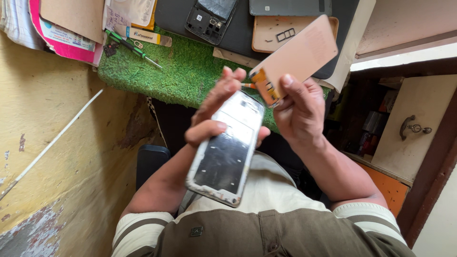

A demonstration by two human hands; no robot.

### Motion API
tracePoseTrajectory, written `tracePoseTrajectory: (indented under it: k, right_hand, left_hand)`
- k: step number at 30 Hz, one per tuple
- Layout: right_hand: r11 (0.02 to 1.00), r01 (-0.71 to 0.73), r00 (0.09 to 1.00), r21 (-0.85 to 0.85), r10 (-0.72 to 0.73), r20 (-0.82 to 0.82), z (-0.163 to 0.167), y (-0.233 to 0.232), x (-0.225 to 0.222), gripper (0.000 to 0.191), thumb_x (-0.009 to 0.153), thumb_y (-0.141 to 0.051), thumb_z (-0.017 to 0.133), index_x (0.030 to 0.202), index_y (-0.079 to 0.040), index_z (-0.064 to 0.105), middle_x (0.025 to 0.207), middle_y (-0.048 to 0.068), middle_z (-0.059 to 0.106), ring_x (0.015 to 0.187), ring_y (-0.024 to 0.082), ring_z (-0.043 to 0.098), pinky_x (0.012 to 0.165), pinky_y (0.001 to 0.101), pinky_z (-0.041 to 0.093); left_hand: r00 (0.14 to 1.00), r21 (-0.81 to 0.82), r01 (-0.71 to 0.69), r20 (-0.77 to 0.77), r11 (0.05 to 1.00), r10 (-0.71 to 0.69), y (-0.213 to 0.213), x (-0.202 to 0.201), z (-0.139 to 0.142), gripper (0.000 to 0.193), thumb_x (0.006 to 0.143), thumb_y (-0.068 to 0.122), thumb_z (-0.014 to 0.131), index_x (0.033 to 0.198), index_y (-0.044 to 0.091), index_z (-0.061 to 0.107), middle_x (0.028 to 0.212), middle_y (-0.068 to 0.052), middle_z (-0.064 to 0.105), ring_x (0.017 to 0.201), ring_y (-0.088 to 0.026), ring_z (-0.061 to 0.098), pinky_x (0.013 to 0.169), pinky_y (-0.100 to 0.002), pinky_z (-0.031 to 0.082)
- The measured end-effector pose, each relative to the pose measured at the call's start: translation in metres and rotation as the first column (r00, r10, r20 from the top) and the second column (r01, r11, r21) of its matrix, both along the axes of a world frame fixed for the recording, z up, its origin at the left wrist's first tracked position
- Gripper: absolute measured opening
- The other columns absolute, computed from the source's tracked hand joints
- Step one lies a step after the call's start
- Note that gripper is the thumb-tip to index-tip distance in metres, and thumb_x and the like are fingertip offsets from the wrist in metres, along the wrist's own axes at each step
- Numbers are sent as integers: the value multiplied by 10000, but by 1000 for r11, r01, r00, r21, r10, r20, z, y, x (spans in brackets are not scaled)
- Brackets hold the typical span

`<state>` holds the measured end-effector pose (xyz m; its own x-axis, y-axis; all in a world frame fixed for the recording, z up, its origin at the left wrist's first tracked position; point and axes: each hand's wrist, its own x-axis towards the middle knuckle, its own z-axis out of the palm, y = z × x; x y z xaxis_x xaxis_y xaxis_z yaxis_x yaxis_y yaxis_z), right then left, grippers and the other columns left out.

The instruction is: The person disassembles a smartphone, working on its internal components while holding the open chassis. They use a small screwdriver on the board, handle the battery and frame, then fit the screen assembly and back cover back onto the phone body and press the edges to close it.

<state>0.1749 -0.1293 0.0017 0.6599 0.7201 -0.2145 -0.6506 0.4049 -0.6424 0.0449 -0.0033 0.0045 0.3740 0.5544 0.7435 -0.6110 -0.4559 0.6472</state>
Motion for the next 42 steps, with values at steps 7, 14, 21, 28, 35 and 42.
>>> tracePoseTrajectory:
  k: [7, 14, 21, 28, 35, 42]
  right_hand:
    - [999, 37, 997, 4, -37, 67, 2, 0, 10, 94, 1096, -34, 684, 1112, 58, 691, 979, 124, 735, 873, 146, 696, 814, 262, 557]
    - [994, 100, 993, -38, -97, 60, 16, 3, 12, 142, 999, -52, 677, 1114, 33, 674, 1083, 111, 729, 1000, 161, 731, 949, 287, 609]
    - [990, 108, 968, 86, -124, 218, 9, -9, 56, 109, 1083, -49, 736, 1041, 37, 683, 951, 106, 725, 834, 121, 701, 795, 232, 581]
    - [963, 82, 724, -258, 120, 679, 40, -20, 114, 162, 1022, -140, 783, 1029, 2, 706, 870, 52, 709, 708, 63, 617, 669, 183, 503]
    - [721, 153, 341, -675, 603, 721, 65, -12, 150, 144, 1052, -96, 766, 1059, 47, 752, 881, 58, 726, 747, 55, 654, 695, 219, 535]
    - [656, 180, 282, -733, 679, 677, 52, 14, 164, 208, 1003, -162, 871, 1006, 12, 757, 851, 33, 711, 714, 49, 643, 607, 201, 518]
  left_hand:
    - [989, -32, 142, -30, 989, -143, 13, -12, 11, 687, 858, 143, 898, 1217, 195, 314, 1599, -116, 400, 1477, -378, 460, 1286, -554, 376]
    - [954, -141, 233, -157, 962, -254, 17, -33, 23, 699, 858, 112, 903, 1267, 216, 346, 1631, -107, 354, 1517, -360, 411, 1250, -506, 368]
    - [948, -256, 299, -29, 919, -316, 22, -36, 12, 781, 818, 119, 897, 1430, 231, 425, 1594, -100, 431, 1512, -279, 437, 1250, -453, 398]
    - [945, -444, 243, -91, 862, -314, 24, -31, -19, 1017, 933, 289, 826, 1657, 154, 125, 1492, -81, 446, 1373, -209, 566, 1164, -368, 468]
    - [839, -608, 382, -88, 696, -537, 35, -36, -34, 1235, 958, 236, 822, 1699, 59, -150, 1382, -28, 411, 1377, -170, 536, 1265, -371, 410]
    - [787, -640, 431, -78, 635, -612, 31, -30, -46, 1171, 916, 239, 874, 1710, 50, 33, 1424, -55, 479, 1420, -221, 526, 1243, -417, 465]
